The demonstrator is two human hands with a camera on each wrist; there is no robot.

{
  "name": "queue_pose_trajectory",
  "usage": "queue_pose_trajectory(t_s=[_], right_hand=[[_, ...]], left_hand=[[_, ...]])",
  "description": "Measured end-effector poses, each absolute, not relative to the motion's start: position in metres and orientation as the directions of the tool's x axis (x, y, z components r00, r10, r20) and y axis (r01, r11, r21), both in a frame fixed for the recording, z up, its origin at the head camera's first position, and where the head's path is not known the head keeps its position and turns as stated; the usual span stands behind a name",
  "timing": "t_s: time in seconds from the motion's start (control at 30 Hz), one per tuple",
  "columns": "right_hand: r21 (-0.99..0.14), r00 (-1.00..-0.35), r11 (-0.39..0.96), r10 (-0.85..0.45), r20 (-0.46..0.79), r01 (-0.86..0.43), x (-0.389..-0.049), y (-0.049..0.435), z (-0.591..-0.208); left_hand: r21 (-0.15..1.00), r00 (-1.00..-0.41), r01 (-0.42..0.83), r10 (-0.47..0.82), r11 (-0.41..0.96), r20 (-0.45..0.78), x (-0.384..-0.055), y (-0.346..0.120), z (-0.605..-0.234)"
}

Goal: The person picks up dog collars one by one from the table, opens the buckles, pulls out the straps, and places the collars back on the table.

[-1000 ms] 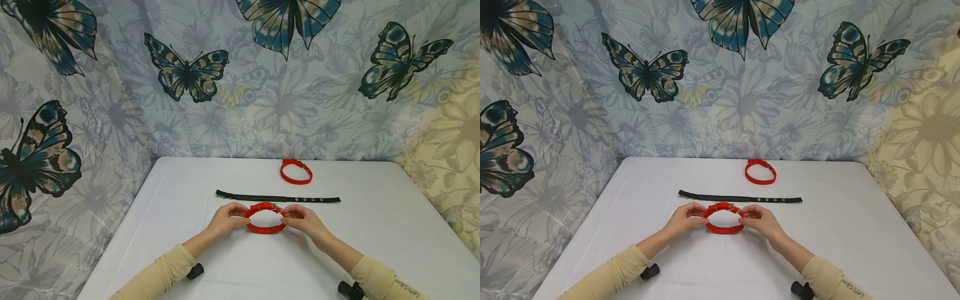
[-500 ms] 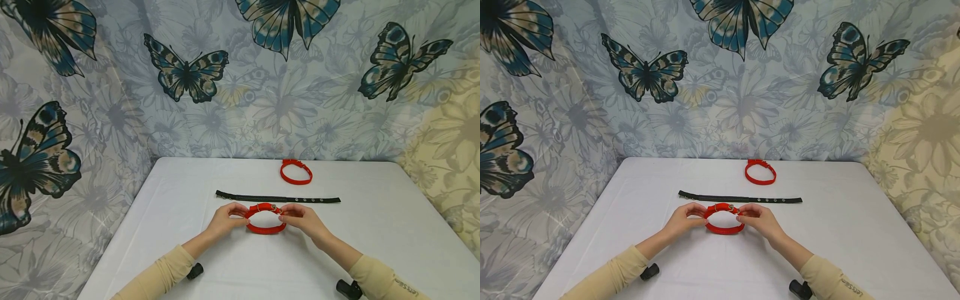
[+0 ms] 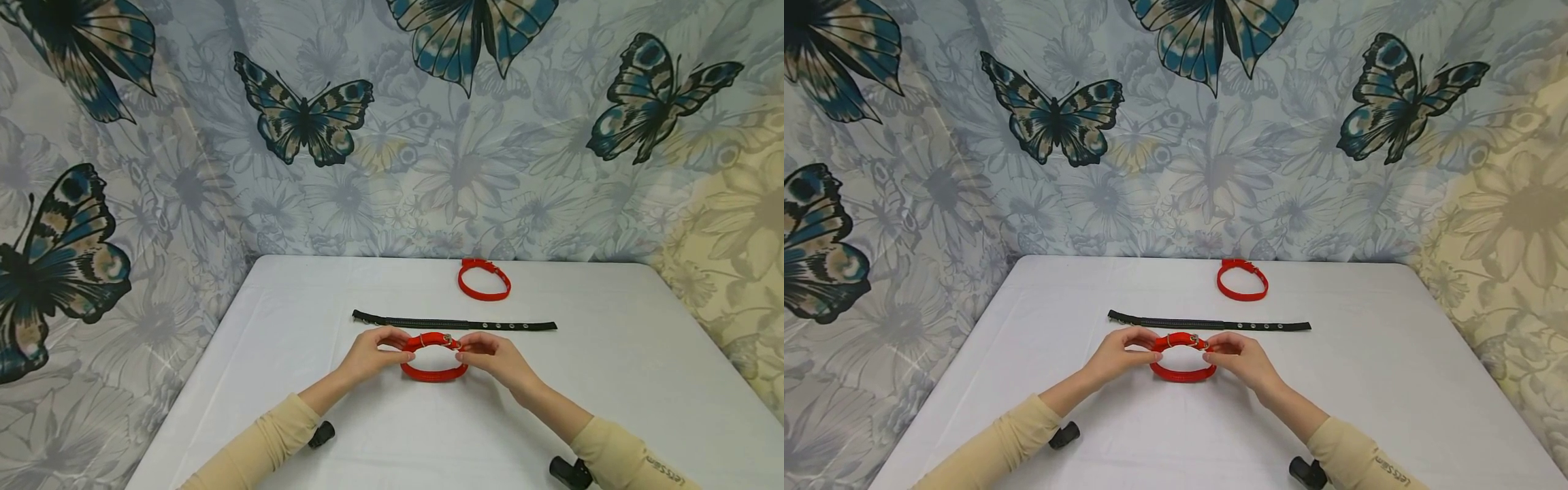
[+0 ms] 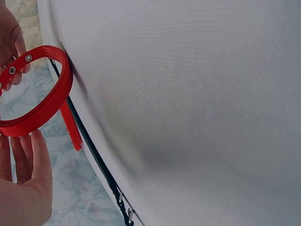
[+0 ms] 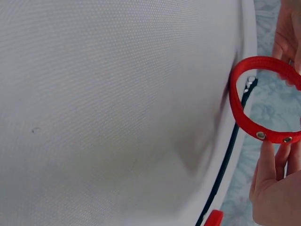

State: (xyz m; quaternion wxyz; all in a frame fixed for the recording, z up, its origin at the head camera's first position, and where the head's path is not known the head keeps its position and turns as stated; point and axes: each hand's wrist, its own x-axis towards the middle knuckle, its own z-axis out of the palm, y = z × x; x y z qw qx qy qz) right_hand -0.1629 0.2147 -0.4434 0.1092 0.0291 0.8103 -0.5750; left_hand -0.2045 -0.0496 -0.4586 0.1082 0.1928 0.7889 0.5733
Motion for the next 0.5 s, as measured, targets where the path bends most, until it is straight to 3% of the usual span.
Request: queue_pose_trajectory(t_s=[0.5], right_hand=[[-0.925, -0.982, 0.369, -0.121, -0.146, 0.093, -0.1622, 0.2095, -0.4396]], left_hand=[[0.95, -0.897, 0.194, 0.437, 0.245, 0.07, -0.2011, -0.0488, -0.4583]])
